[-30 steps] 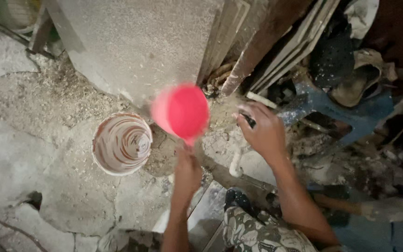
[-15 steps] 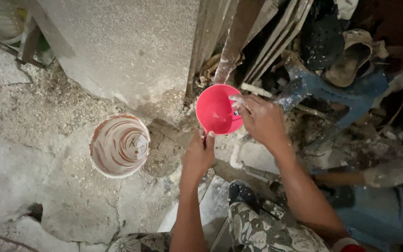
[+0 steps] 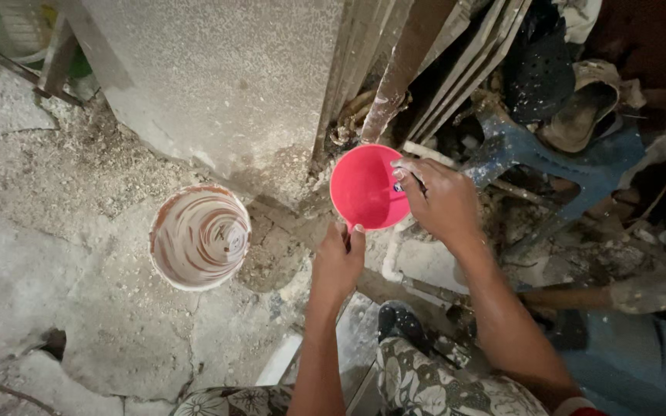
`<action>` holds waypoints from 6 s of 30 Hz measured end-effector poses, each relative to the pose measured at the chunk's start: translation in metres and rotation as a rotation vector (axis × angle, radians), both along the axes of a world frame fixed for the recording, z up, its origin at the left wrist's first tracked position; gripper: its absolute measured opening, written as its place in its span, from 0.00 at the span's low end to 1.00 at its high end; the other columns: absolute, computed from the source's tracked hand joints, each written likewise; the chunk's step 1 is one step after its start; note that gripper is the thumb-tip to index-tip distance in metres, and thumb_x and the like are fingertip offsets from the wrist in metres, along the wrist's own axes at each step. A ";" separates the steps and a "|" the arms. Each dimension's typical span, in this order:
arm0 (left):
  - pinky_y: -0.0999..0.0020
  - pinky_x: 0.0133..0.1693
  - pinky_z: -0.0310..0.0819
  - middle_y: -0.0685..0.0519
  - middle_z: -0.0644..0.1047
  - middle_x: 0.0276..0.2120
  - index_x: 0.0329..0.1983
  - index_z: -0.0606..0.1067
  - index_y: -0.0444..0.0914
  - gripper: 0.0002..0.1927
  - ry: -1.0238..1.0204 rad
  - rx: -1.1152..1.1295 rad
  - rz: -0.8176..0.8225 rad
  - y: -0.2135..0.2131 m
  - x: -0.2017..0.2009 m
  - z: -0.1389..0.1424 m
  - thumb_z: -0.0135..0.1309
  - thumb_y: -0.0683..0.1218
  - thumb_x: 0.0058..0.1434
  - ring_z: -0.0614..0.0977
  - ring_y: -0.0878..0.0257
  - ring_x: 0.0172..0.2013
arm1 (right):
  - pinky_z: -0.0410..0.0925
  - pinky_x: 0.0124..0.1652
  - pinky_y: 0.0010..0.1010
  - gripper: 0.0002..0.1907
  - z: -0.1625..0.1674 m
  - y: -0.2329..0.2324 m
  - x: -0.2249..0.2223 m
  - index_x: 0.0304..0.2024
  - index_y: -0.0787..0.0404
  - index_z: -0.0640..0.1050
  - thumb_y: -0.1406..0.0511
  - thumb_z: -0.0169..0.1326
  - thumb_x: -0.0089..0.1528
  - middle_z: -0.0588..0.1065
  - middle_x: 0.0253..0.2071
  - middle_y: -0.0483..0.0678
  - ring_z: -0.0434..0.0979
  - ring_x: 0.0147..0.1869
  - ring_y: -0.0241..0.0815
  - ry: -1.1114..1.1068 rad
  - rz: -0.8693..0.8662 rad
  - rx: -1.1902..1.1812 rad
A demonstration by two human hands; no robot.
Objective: The person scrubs a weathered wooden beam with an orange sponge, then mixes a white powder with water in a bowl using a pink cup, scoops more powder from a sack into the bowl, and applies the resulting paste onto the beam with a small handheld tool.
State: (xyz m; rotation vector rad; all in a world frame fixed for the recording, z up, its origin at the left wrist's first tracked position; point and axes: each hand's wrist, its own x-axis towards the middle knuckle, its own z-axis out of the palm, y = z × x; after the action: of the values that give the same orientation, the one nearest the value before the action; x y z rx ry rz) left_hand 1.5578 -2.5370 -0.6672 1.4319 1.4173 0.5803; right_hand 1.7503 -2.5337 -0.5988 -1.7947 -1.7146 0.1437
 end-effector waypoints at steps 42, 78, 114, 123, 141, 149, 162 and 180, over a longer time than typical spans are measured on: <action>0.46 0.35 0.71 0.37 0.79 0.29 0.39 0.76 0.34 0.24 0.153 0.015 -0.005 0.001 -0.005 0.034 0.46 0.60 0.69 0.81 0.38 0.32 | 0.74 0.43 0.41 0.11 -0.008 -0.001 0.004 0.47 0.62 0.82 0.63 0.57 0.66 0.81 0.45 0.54 0.82 0.45 0.56 -0.051 -0.007 0.019; 0.44 0.34 0.72 0.36 0.79 0.29 0.40 0.77 0.36 0.22 0.180 0.021 0.014 0.006 -0.019 0.029 0.48 0.59 0.68 0.81 0.36 0.33 | 0.74 0.43 0.38 0.12 0.000 -0.004 -0.003 0.49 0.63 0.82 0.62 0.56 0.68 0.81 0.46 0.56 0.83 0.46 0.55 0.033 -0.008 0.012; 0.46 0.33 0.72 0.38 0.79 0.28 0.35 0.77 0.35 0.23 0.190 0.054 0.036 0.003 -0.014 0.023 0.49 0.60 0.68 0.81 0.39 0.30 | 0.75 0.41 0.40 0.13 -0.006 -0.008 -0.001 0.49 0.63 0.82 0.61 0.55 0.69 0.81 0.47 0.57 0.83 0.44 0.56 0.001 -0.015 -0.006; 0.47 0.33 0.72 0.39 0.79 0.26 0.33 0.76 0.35 0.24 0.190 -0.001 0.014 0.002 -0.008 0.020 0.48 0.61 0.67 0.82 0.40 0.28 | 0.75 0.43 0.41 0.14 -0.009 -0.008 0.001 0.49 0.65 0.82 0.61 0.55 0.69 0.81 0.47 0.58 0.83 0.46 0.57 -0.004 -0.014 0.011; 0.44 0.33 0.72 0.36 0.79 0.28 0.33 0.77 0.35 0.24 0.192 0.074 0.028 -0.002 -0.004 0.021 0.47 0.61 0.68 0.81 0.36 0.31 | 0.74 0.42 0.40 0.14 -0.006 -0.009 -0.002 0.48 0.64 0.82 0.61 0.56 0.68 0.81 0.45 0.57 0.83 0.45 0.56 -0.011 -0.023 0.007; 0.45 0.32 0.72 0.37 0.79 0.27 0.32 0.77 0.35 0.25 0.173 0.043 0.034 -0.004 -0.002 0.024 0.48 0.61 0.67 0.81 0.37 0.30 | 0.75 0.43 0.40 0.13 -0.006 -0.008 -0.002 0.49 0.65 0.82 0.62 0.57 0.67 0.81 0.46 0.58 0.84 0.46 0.55 0.003 -0.024 -0.001; 0.45 0.32 0.72 0.38 0.79 0.26 0.32 0.77 0.35 0.24 0.167 0.051 0.024 -0.005 0.000 0.021 0.47 0.60 0.68 0.81 0.37 0.29 | 0.75 0.45 0.40 0.13 -0.010 -0.009 -0.002 0.46 0.66 0.82 0.62 0.58 0.66 0.81 0.45 0.58 0.84 0.46 0.54 0.011 -0.041 0.012; 0.45 0.34 0.72 0.38 0.79 0.27 0.32 0.76 0.35 0.25 0.181 -0.001 0.020 -0.002 -0.001 0.024 0.47 0.61 0.68 0.81 0.38 0.30 | 0.75 0.41 0.40 0.14 -0.017 -0.010 0.002 0.45 0.65 0.82 0.60 0.57 0.67 0.81 0.42 0.56 0.84 0.43 0.54 0.008 -0.063 -0.034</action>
State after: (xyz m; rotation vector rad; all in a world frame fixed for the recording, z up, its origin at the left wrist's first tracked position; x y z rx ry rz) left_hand 1.5569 -2.5387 -0.6431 1.5010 1.5749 0.4719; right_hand 1.7520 -2.5437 -0.6158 -1.8682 -1.6567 0.1539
